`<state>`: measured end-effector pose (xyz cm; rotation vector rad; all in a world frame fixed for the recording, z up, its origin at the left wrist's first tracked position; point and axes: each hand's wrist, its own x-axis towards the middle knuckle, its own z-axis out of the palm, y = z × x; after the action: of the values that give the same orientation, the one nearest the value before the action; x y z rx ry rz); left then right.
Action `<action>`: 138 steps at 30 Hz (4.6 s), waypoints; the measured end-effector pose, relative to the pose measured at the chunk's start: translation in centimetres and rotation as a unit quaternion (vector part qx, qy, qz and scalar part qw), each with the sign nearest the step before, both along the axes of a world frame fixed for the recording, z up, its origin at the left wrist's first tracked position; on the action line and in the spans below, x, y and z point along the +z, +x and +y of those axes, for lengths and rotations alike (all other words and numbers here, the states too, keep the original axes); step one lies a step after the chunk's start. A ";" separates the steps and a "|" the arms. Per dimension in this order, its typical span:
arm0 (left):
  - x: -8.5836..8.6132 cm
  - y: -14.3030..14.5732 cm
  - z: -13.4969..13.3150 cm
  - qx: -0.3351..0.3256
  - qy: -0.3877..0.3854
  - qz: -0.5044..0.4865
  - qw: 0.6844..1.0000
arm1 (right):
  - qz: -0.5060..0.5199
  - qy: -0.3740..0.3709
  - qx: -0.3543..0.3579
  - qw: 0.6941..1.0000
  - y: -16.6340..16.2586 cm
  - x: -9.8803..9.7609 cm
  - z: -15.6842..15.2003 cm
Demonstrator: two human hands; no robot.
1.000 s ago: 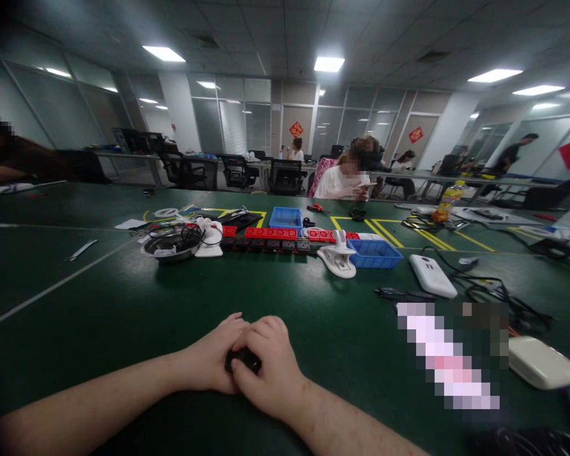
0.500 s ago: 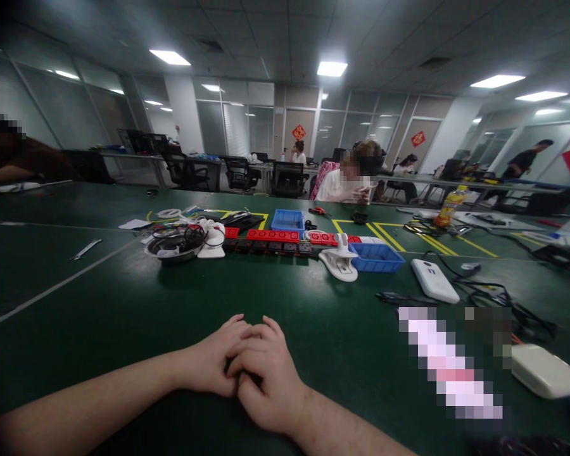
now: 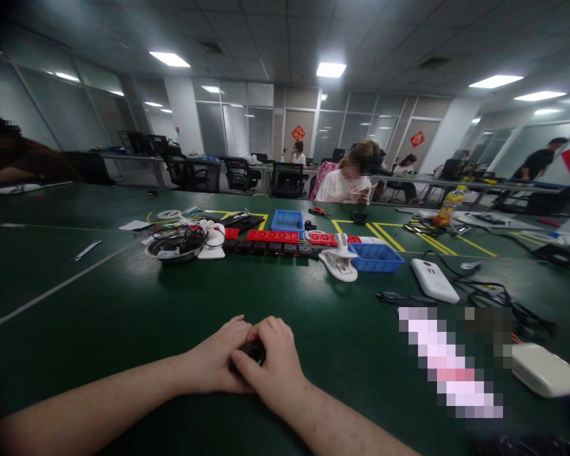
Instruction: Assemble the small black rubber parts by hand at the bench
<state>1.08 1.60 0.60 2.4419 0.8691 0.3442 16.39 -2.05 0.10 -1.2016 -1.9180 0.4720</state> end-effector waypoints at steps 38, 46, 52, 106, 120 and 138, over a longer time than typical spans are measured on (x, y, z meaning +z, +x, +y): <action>0.3 -0.1 0.0 -0.003 -0.026 -0.001 1.000 | 0.010 0.016 -0.008 1.000 0.1 0.1 -0.5; -0.2 0.2 -0.5 0.024 0.008 -0.009 1.000 | -0.035 0.024 -0.033 0.999 0.0 -0.3 -0.5; -0.6 0.3 -0.2 0.028 0.004 -0.018 0.999 | -0.073 0.041 -0.017 0.996 0.0 -0.3 0.0; -0.5 -0.3 0.6 -0.012 -0.005 0.006 1.000 | -0.066 0.162 0.199 0.964 0.8 -0.1 1.2; 0.3 -0.4 0.1 -0.038 -0.037 -0.010 0.999 | -0.022 0.185 0.145 0.972 0.8 -0.1 0.6; -0.3 0.1 -0.1 0.014 -0.020 -0.011 1.000 | -0.067 0.081 0.024 0.994 0.0 -0.5 0.2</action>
<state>1.19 1.46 0.27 2.3881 0.8928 0.3592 16.38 -1.83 -0.36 -1.1069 -2.0617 0.2596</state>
